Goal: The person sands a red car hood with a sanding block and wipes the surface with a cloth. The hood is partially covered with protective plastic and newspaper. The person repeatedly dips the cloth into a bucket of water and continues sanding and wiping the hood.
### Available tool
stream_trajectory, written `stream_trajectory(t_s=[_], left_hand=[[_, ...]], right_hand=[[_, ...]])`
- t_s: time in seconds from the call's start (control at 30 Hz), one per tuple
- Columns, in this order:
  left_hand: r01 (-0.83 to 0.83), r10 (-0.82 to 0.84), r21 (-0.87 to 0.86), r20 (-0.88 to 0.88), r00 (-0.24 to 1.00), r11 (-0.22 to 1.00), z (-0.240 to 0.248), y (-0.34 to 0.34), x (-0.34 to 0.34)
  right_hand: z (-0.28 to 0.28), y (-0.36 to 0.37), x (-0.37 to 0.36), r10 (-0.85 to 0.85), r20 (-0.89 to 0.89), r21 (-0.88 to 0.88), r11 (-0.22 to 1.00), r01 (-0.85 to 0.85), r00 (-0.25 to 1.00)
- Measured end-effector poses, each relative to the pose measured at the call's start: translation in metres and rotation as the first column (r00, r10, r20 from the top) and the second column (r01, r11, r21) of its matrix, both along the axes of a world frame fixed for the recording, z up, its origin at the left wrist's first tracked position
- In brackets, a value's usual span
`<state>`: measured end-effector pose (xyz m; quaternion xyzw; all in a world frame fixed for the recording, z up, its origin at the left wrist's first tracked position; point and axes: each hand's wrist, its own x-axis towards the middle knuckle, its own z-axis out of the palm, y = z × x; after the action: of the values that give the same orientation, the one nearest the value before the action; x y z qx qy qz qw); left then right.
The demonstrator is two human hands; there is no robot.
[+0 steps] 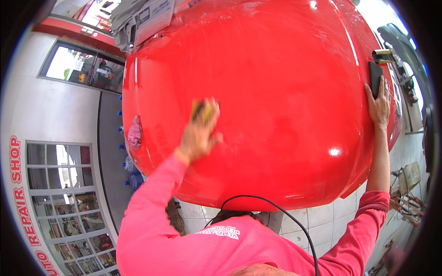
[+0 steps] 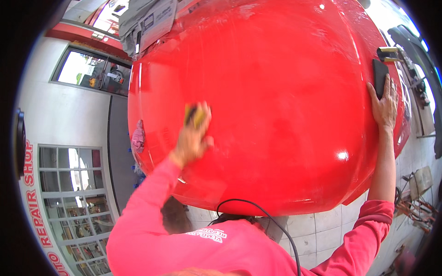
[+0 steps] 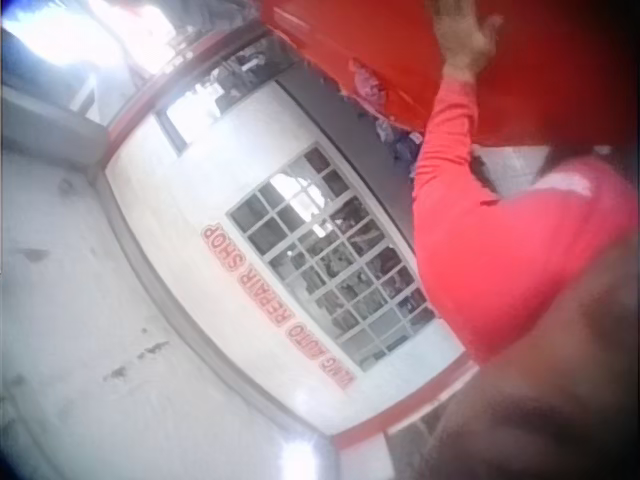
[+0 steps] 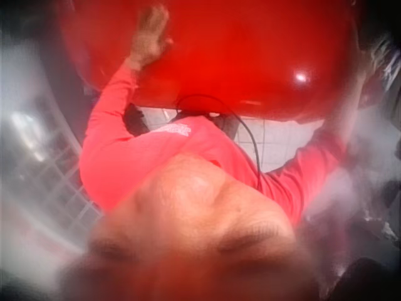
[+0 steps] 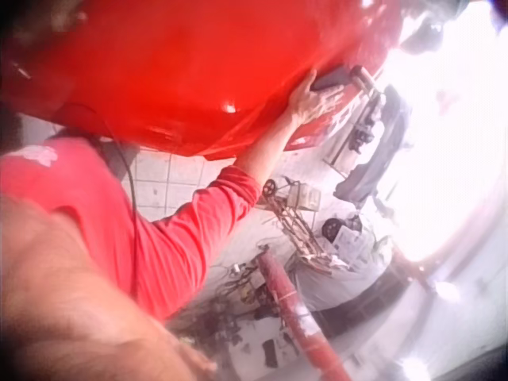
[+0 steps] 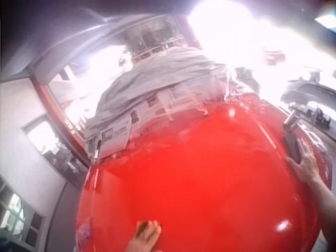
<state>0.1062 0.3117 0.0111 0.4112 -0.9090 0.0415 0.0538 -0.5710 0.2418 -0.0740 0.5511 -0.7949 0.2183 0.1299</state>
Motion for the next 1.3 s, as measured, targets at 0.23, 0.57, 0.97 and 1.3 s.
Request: stream_trajectory(t_s=[0.23, 0.57, 0.97, 1.3], left_hand=[[-0.016, 0.063, 0.202, -0.228, 0.972, 0.979, 0.009, -0.153, 0.045], [-0.164, 0.114, -0.244, -0.205, 0.972, 0.956, -0.013, -0.155, 0.029], [-0.708, 0.523, -0.233, -0.53, 0.668, 0.667, 0.027, 0.087, 0.298], [-0.774, 0.659, 0.032, -0.548, 0.515, 0.632, -0.065, 0.033, 0.352]], right_hand=[[0.009, 0.016, -0.011, -0.012, -0.051, 0.004, 1.0, 0.012, 0.999], [-0.04, -0.012, -0.089, 0.154, -0.541, 0.063, 0.988, -0.142, 0.827], [-0.019, 0.192, 0.163, 0.147, 0.222, -0.193, 0.976, -0.104, 0.964], [0.014, 0.462, 0.296, -0.205, 0.441, -0.065, 0.964, 0.258, 0.874]])
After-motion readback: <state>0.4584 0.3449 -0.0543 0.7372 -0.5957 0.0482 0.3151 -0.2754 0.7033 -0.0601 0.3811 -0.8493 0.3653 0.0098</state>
